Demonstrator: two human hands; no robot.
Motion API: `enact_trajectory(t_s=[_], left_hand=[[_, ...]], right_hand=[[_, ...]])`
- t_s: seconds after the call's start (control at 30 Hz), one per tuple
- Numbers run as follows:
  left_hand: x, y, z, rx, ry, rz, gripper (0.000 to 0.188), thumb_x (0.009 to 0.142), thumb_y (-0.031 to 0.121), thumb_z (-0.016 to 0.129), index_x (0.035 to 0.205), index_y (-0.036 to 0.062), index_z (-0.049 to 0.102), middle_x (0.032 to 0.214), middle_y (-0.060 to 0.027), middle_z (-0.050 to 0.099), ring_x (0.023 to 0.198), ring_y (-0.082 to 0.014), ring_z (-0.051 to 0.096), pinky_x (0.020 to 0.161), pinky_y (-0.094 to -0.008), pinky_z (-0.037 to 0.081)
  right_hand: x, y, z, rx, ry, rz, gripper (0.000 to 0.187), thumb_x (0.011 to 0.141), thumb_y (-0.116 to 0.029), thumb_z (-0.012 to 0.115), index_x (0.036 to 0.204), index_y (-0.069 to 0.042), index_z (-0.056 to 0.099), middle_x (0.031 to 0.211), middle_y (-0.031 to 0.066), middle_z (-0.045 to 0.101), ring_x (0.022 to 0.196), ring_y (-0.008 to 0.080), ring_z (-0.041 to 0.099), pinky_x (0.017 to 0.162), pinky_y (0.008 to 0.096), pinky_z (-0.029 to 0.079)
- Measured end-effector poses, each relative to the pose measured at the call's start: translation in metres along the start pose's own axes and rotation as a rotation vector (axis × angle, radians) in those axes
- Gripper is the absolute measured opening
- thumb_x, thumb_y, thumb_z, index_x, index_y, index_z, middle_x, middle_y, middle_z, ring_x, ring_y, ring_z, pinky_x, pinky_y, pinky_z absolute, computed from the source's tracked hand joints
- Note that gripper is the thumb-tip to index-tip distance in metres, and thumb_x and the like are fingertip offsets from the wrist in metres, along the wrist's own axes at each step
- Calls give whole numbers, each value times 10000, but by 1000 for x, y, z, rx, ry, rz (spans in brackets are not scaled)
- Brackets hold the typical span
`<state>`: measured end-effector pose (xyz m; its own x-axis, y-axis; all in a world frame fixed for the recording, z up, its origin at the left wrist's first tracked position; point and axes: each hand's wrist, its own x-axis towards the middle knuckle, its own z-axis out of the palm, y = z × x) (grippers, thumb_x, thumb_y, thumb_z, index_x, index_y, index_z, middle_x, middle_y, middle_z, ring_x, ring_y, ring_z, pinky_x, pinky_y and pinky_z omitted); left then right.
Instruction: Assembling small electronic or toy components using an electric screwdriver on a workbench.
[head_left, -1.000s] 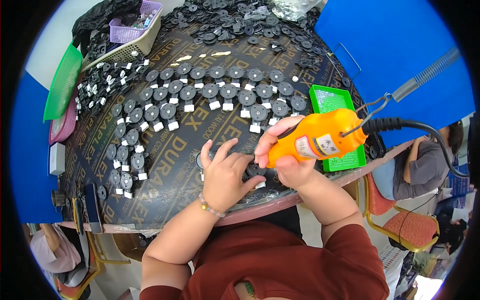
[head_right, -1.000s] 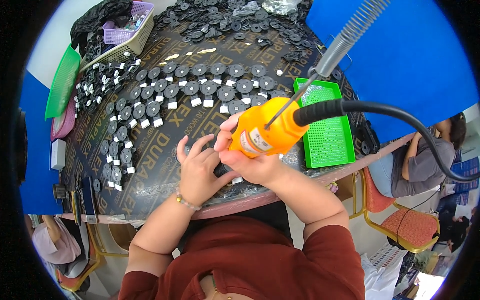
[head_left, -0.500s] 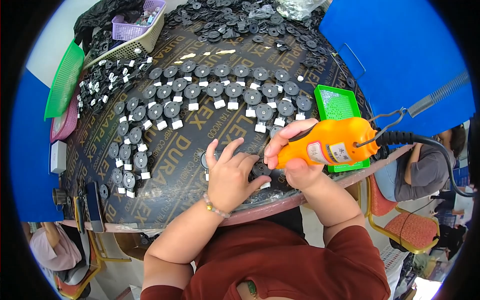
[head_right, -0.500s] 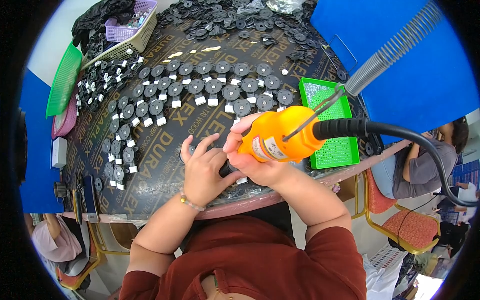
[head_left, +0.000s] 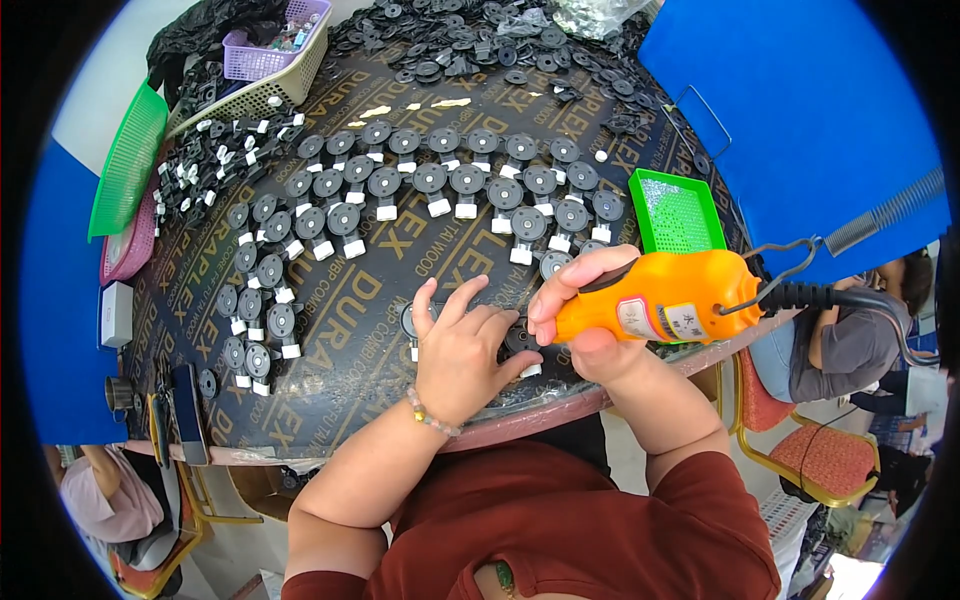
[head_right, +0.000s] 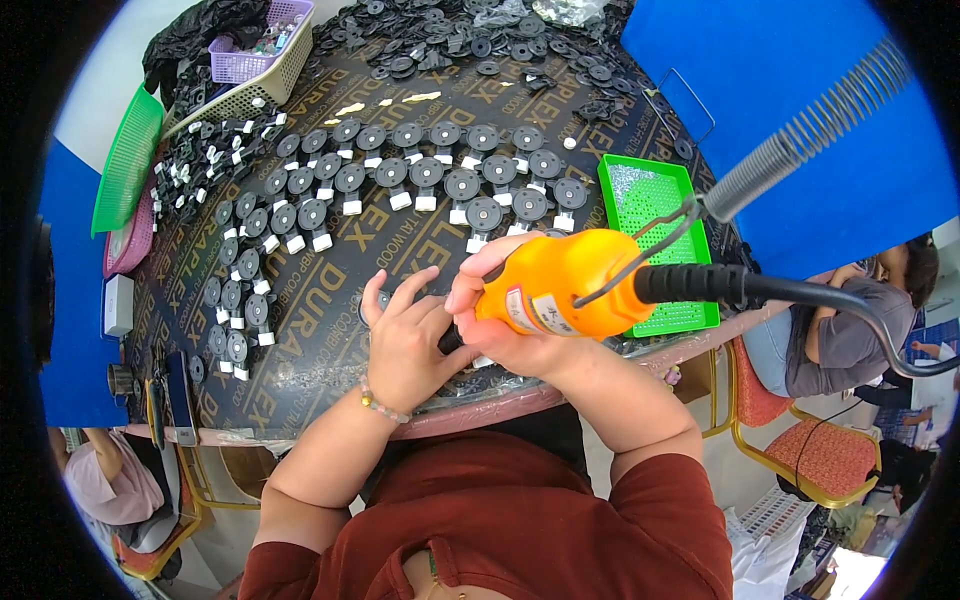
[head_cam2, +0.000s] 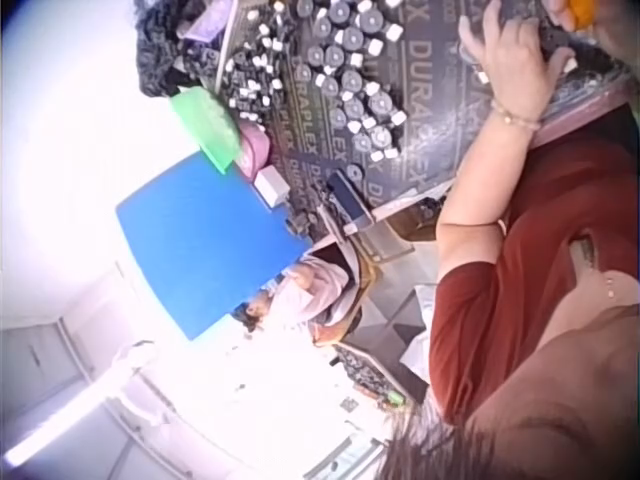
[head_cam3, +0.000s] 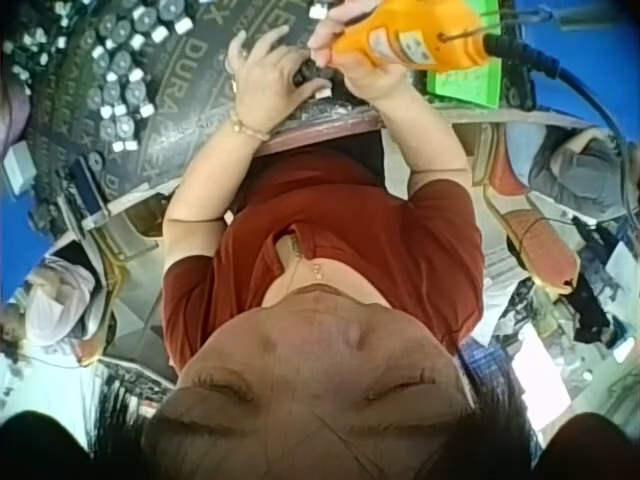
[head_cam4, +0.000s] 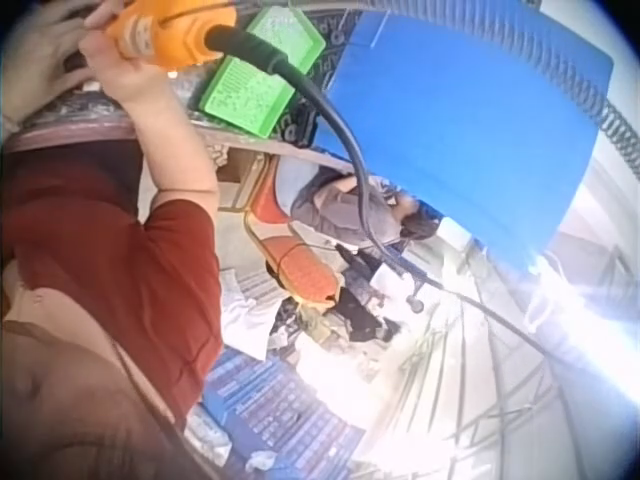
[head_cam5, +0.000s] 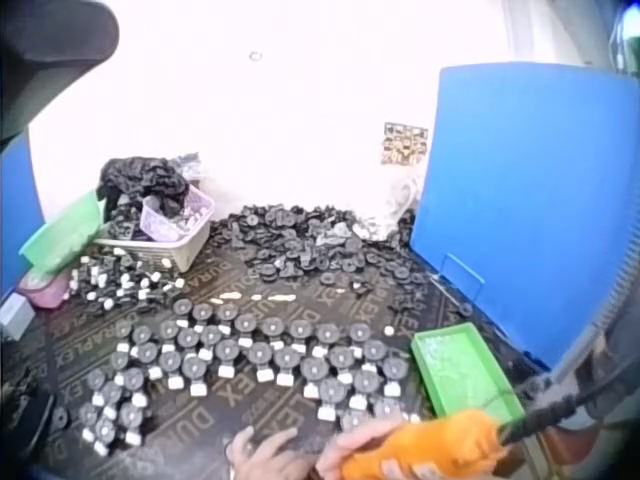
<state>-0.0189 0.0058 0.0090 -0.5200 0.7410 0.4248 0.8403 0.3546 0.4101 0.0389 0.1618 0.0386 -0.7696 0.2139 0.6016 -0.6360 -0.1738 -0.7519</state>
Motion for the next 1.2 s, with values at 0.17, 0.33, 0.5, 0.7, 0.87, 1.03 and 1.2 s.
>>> enact_trajectory(t_s=[0.17,0.33,0.5,0.7,0.87,1.03,1.2], left_hand=[[-1,-1,2,-2,19,5,443,594,385,798,919,103,694,860,8,659,1130,-221,524,1051,-532,194],[2,1,1,3,7,0,426,591,377,800,900,103,691,852,10,658,1124,-221,530,1048,-531,199],[3,2,2,-12,33,20,355,618,350,789,843,98,678,841,5,654,1115,-225,540,1034,-528,219],[2,5,-3,16,5,22,357,642,361,777,855,91,679,813,3,647,1134,-232,531,1020,-538,226],[-1,4,-3,36,27,6,407,623,383,796,910,110,705,870,1,682,1196,-241,508,1071,-537,154],[3,8,1,63,29,-8,381,649,356,786,927,111,698,899,-5,679,1215,-259,490,1079,-545,137],[4,8,2,89,24,11,397,663,368,770,952,109,686,932,-9,667,1232,-265,463,1072,-563,133]], right_hand=[[1,-3,6,-119,7,8,520,799,-379,731,1054,-32,441,797,161,619,596,181,595,565,307,532],[2,1,4,-75,8,18,502,791,-348,749,1045,-40,444,810,164,621,608,173,596,573,276,522],[2,-2,15,38,34,197,462,767,-264,788,1011,-48,461,840,154,629,628,153,594,568,247,500],[-1,1,12,-9,38,165,446,835,-358,703,1047,-40,475,821,137,622,677,162,606,610,276,510],[23,-33,-45,-113,228,-50,409,843,-244,686,1131,-36,483,760,84,604,558,101,563,533,226,483],[42,-63,-137,-664,510,-56,254,869,-159,657,1022,-36,496,762,60,591,577,103,569,546,231,466],[31,-48,-173,-705,556,-67,229,909,-178,602,1029,-16,492,744,61,606,584,111,570,557,253,465]])
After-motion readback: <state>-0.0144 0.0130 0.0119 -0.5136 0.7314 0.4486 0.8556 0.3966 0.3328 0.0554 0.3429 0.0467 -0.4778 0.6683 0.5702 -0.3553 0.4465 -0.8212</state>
